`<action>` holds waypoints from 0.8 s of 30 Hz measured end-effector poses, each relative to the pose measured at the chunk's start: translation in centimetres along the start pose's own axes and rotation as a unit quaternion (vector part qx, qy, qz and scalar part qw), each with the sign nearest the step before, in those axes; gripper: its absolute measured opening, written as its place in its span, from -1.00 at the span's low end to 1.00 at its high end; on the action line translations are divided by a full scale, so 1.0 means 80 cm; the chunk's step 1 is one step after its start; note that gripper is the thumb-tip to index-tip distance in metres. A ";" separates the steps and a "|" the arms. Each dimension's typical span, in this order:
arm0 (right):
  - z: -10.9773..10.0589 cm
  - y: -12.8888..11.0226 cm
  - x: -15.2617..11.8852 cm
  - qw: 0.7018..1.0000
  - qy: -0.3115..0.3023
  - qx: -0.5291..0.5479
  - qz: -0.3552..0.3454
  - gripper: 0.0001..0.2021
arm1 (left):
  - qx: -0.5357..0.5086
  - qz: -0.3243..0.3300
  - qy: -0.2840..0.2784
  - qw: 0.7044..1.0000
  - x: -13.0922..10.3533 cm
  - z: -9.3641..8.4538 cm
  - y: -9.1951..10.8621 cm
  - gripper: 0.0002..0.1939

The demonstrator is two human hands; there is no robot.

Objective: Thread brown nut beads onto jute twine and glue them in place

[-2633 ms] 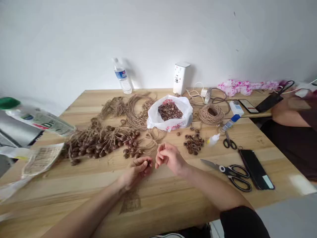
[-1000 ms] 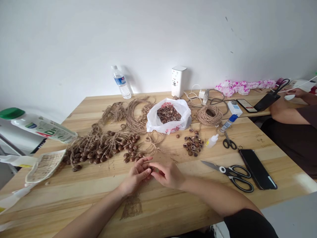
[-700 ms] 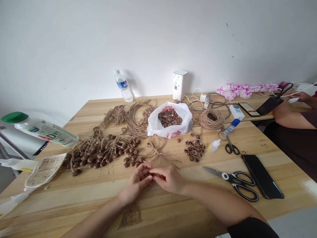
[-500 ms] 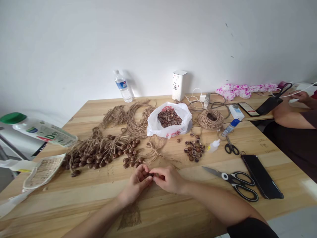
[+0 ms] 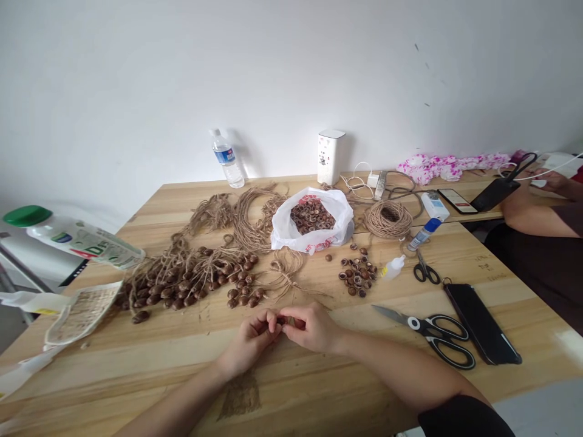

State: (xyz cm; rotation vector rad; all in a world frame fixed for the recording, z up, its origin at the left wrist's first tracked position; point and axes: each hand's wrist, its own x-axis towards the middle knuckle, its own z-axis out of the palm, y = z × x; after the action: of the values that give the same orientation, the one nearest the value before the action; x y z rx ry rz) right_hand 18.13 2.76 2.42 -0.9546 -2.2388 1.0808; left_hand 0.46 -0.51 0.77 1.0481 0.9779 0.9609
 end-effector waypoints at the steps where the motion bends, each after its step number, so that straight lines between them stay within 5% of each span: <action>1: 0.000 0.001 0.000 1.000 0.000 -0.001 0.003 -0.82 | 0.000 0.001 0.002 1.000 0.000 0.001 0.000 -0.62; 24: 0.004 0.007 -0.003 0.999 0.033 -0.019 -0.016 -0.71 | 0.088 0.042 0.008 0.995 0.001 0.000 -0.001 -0.50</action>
State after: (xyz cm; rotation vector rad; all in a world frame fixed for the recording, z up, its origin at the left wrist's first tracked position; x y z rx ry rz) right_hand 18.29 2.63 1.75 -0.9535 -2.2212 0.9820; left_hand 0.54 -0.44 0.66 1.2380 1.0521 0.9654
